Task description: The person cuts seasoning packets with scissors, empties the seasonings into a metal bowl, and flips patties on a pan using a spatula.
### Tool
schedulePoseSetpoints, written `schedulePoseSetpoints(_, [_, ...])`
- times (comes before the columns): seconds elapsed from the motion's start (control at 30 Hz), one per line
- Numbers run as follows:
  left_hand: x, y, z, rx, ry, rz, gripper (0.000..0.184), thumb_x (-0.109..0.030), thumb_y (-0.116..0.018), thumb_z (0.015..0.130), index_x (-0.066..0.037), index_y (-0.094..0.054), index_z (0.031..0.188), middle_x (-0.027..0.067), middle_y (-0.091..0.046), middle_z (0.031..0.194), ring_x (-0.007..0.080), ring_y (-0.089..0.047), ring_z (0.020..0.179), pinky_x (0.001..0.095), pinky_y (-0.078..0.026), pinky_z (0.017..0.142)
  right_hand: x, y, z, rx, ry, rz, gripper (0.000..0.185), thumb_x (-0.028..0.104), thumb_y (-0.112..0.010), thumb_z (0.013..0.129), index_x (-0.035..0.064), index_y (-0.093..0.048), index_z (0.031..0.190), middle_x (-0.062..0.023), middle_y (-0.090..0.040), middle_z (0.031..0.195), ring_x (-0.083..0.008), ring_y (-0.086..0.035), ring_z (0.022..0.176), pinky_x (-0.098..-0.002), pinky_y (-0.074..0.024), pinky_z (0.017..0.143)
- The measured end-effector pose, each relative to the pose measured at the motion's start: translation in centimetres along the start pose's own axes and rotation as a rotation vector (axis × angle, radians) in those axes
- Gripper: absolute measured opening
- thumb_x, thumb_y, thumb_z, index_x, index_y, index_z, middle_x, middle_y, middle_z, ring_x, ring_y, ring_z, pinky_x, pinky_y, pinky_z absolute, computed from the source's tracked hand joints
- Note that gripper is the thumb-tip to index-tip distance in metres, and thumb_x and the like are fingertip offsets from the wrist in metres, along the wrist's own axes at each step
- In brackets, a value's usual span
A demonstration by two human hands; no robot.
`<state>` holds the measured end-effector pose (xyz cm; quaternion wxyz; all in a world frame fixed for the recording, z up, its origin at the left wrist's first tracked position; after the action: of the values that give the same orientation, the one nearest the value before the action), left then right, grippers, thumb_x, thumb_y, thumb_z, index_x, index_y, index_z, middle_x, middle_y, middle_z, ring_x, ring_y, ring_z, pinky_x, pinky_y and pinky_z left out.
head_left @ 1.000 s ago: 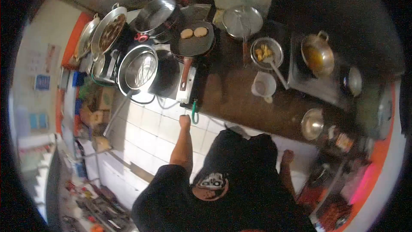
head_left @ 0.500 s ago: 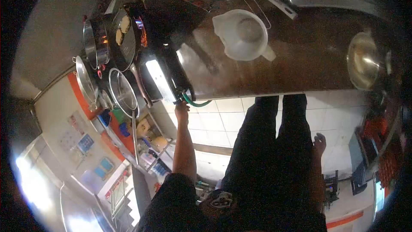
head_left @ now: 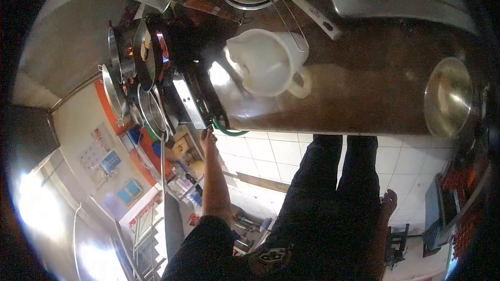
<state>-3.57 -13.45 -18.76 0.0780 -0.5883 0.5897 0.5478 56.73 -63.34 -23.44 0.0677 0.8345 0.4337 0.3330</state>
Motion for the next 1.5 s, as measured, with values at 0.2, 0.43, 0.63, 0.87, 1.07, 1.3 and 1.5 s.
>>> schedulePoseSetpoints(0.2, [0.7,1.0,1.5,0.059,-0.103,0.191,0.011,-0.013,-0.058,0.089,-0.003,-0.057,0.088,0.0016,-0.055,0.071,0.0087,-0.045,0.054,0.0248,-0.036,0.047,0.4,1.2,1.5,0.032,0.007,-0.034,0.026,0.018,-0.059,0.083,0.0032,-0.058,0.104,0.0015,-0.053,0.083,-0.0077,-0.042,0.068,-0.0246,-0.037,0.06])
schedulePoseSetpoints(0.43, [0.7,0.9,1.6,0.02,-0.064,0.128,0.012,-0.013,-0.062,0.086,-0.003,-0.058,0.089,0.0044,-0.057,0.072,0.0107,-0.05,0.056,0.0262,-0.043,0.052,0.6,2.4,1.8,0.072,-0.026,0.043,0.028,0.018,-0.058,0.082,0.003,-0.058,0.105,-0.0019,-0.054,0.086,-0.0112,-0.047,0.072,-0.0267,-0.0401,0.063])
schedulePoseSetpoints(0.63, [-0.8,-0.6,-0.1,0.058,-0.025,0.002,0.016,-0.016,-0.057,0.09,-0.003,-0.056,0.099,0.0065,-0.061,0.084,0.0105,-0.051,0.062,0.0249,-0.042,0.052,-1.1,2.4,2.3,0.038,0.014,0.044,0.027,0.02,-0.059,0.083,0.0035,-0.059,0.104,-0.0012,-0.055,0.084,-0.0091,-0.047,0.064,-0.0242,-0.0395,0.057])
schedulePoseSetpoints(0.87, [0.9,1.3,-0.5,0.094,0.209,-0.217,0.029,-0.03,-0.05,0.093,-0.007,-0.054,0.109,0.0062,-0.063,0.095,0.0097,-0.048,0.06,0.0215,-0.039,0.051,-3.0,1.6,2.9,-0.014,0.138,-0.166,0.025,0.018,-0.06,0.083,0.0024,-0.059,0.102,-0.0004,-0.053,0.081,-0.0076,-0.046,0.059,-0.0226,-0.039,0.052])
schedulePoseSetpoints(1.07, [7.5,1.8,-7.9,0.09,-0.063,0.494,0.026,-0.032,-0.048,0.092,-0.008,-0.057,0.095,0.0049,-0.059,0.077,0.0154,-0.055,0.071,0.0285,-0.044,0.063,-2.6,-0.3,1.8,-0.032,0.005,0.076,0.022,0.015,-0.06,0.081,0.0033,-0.061,0.1,-0.0026,-0.056,0.084,-0.0116,-0.051,0.068,-0.0243,-0.0422,0.056])
schedulePoseSetpoints(1.3, [3.8,-4.8,-30.3,0.902,0.492,0.435,0.031,-0.034,-0.052,0.087,-0.014,-0.057,0.11,0.0054,-0.062,0.091,0.0209,-0.056,0.086,0.0338,-0.049,0.072,11.7,-0.6,-4.6,0.183,0.219,-0.483,0.032,0.024,-0.048,0.089,-0.0019,-0.058,0.105,-0.0146,-0.061,0.1,-0.0289,-0.057,0.095,-0.0381,-0.044,0.083])
schedulePoseSetpoints(1.5, [-9.5,-10.6,-29.2,0.827,-0.175,0.385,0.029,-0.031,-0.053,0.086,-0.011,-0.058,0.108,0.0076,-0.062,0.091,0.0231,-0.057,0.086,0.0342,-0.049,0.073,16.8,5.7,-0.3,-0.164,0.308,-0.006,0.029,0.022,-0.053,0.086,-0.0001,-0.06,0.105,-0.0113,-0.062,0.095,-0.0226,-0.06,0.084,-0.0318,-0.046,0.076])
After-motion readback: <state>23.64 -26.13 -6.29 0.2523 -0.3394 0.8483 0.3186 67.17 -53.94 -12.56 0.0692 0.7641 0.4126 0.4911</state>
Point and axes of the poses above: each hand's wrist, its own z-axis towards the middle knuckle, its own y-axis out of the back of the hand, x = y × z, the point moved 1 cm from there along z, towards the middle knuckle
